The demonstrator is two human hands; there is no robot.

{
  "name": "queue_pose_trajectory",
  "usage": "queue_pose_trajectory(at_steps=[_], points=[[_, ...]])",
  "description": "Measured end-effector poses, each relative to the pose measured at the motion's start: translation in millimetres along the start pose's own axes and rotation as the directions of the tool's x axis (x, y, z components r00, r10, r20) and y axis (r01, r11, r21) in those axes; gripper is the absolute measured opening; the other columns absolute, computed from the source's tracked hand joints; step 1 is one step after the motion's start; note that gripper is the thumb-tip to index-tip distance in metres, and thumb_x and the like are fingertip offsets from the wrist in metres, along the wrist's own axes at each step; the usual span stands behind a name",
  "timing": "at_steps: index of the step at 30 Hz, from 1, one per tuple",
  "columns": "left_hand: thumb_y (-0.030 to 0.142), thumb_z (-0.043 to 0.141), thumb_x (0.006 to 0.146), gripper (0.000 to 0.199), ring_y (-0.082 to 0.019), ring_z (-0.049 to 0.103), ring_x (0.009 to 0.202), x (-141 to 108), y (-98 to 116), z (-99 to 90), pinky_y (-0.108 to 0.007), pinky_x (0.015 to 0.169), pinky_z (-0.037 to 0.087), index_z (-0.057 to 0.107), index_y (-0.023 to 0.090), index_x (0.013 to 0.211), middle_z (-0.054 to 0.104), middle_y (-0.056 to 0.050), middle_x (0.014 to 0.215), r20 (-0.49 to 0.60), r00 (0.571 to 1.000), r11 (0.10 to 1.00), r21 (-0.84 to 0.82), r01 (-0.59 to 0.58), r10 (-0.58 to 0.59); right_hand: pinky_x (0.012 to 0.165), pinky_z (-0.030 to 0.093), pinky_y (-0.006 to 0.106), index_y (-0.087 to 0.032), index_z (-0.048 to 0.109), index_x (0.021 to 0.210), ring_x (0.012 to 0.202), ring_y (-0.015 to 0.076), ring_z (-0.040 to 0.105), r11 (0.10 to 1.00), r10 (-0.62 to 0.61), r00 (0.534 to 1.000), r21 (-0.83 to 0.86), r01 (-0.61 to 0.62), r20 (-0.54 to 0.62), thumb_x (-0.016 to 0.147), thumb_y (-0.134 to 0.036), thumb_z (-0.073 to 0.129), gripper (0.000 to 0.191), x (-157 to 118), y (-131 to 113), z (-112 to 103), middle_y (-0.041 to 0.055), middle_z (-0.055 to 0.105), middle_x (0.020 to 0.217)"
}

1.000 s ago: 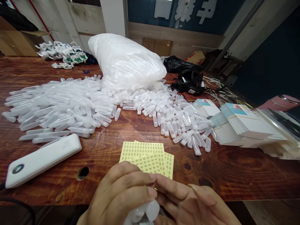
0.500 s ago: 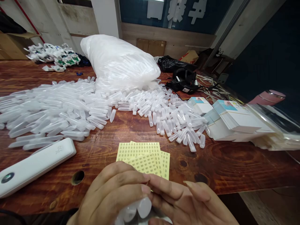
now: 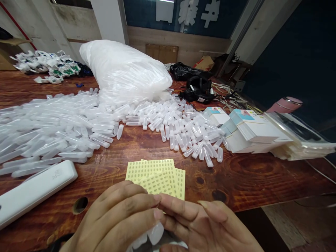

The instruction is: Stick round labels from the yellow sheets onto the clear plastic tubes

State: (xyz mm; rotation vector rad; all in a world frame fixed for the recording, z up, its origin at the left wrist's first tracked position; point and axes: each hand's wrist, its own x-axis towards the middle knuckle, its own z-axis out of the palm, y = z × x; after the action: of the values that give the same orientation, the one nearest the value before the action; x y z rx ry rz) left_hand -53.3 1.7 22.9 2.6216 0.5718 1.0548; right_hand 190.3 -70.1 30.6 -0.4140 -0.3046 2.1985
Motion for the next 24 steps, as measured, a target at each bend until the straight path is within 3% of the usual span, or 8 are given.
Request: queue_pose_trajectory(at_steps=[3, 6, 12, 17, 24], points=[[0.042, 0.051, 0.110, 0.029, -0.020, 0.070, 0.111, -0.1, -0.1, 1.4, -0.032, 0.110, 0.046, 0.069, 0.023, 0.123, 0.081, -0.004, 0.116, -0.010, 1.000, 1.000, -0.001, -0.007, 0.007, 0.113, 0.044, 0.036, -0.016, 0.064, 0.143, 0.147, 0.0257, 0.048, 1.000, -0.004, 1.000, -0.014, 0.004, -0.019, 0.095, -0.051, 0.061, 0.060, 0.1, -0.2, 0.4, 0.0099, 0.050, 0.161], [0.040, 0.051, 0.110, 0.029, -0.020, 0.073, 0.107, 2.4, -2.0, 3.9, -0.032, 0.108, 0.050, 0.068, 0.022, 0.125, 0.081, -0.005, 0.113, -0.003, 1.000, 0.999, -0.035, -0.021, 0.020, 0.112, 0.044, 0.033, -0.017, 0.066, 0.142, 0.145, 0.0229, 0.051, 1.000, 0.009, 1.000, -0.015, -0.009, 0.002, 0.094, -0.051, 0.061, 0.058, 0.3, -1.4, 1.5, 0.0090, 0.056, 0.155], [0.032, 0.067, 0.102, 0.025, -0.022, 0.079, 0.087, 14.3, -3.4, 4.1, -0.029, 0.087, 0.062, 0.064, 0.024, 0.126, 0.083, -0.004, 0.097, -0.056, 0.997, 0.974, -0.226, 0.037, -0.050, 0.112, 0.043, 0.034, -0.015, 0.064, 0.144, 0.143, 0.0210, 0.053, 0.999, 0.017, 1.000, 0.027, -0.018, 0.024, 0.095, -0.050, 0.058, 0.060, 0.9, -2.5, 2.4, 0.0099, 0.060, 0.152], [0.032, 0.049, 0.111, 0.026, -0.020, 0.076, 0.102, 8.7, -8.0, 1.9, -0.029, 0.104, 0.054, 0.067, 0.021, 0.125, 0.081, -0.006, 0.111, -0.008, 1.000, 0.987, -0.162, 0.009, -0.010, 0.113, 0.044, 0.034, -0.017, 0.063, 0.145, 0.143, 0.0193, 0.054, 1.000, 0.001, 0.999, 0.008, -0.001, 0.052, 0.098, -0.052, 0.054, 0.059, 1.8, -3.5, 2.9, 0.0081, 0.061, 0.151], [0.026, 0.048, 0.111, 0.027, -0.021, 0.075, 0.102, 5.8, -11.3, 1.4, -0.032, 0.099, 0.057, 0.067, 0.022, 0.129, 0.081, -0.007, 0.112, 0.027, 1.000, 0.994, -0.105, -0.012, 0.015, 0.111, 0.047, 0.034, -0.018, 0.062, 0.146, 0.149, 0.0243, 0.047, 0.998, -0.002, 1.000, -0.067, 0.003, 0.014, 0.095, -0.055, 0.057, 0.063, 1.4, -1.7, 5.4, 0.0082, 0.055, 0.157]])
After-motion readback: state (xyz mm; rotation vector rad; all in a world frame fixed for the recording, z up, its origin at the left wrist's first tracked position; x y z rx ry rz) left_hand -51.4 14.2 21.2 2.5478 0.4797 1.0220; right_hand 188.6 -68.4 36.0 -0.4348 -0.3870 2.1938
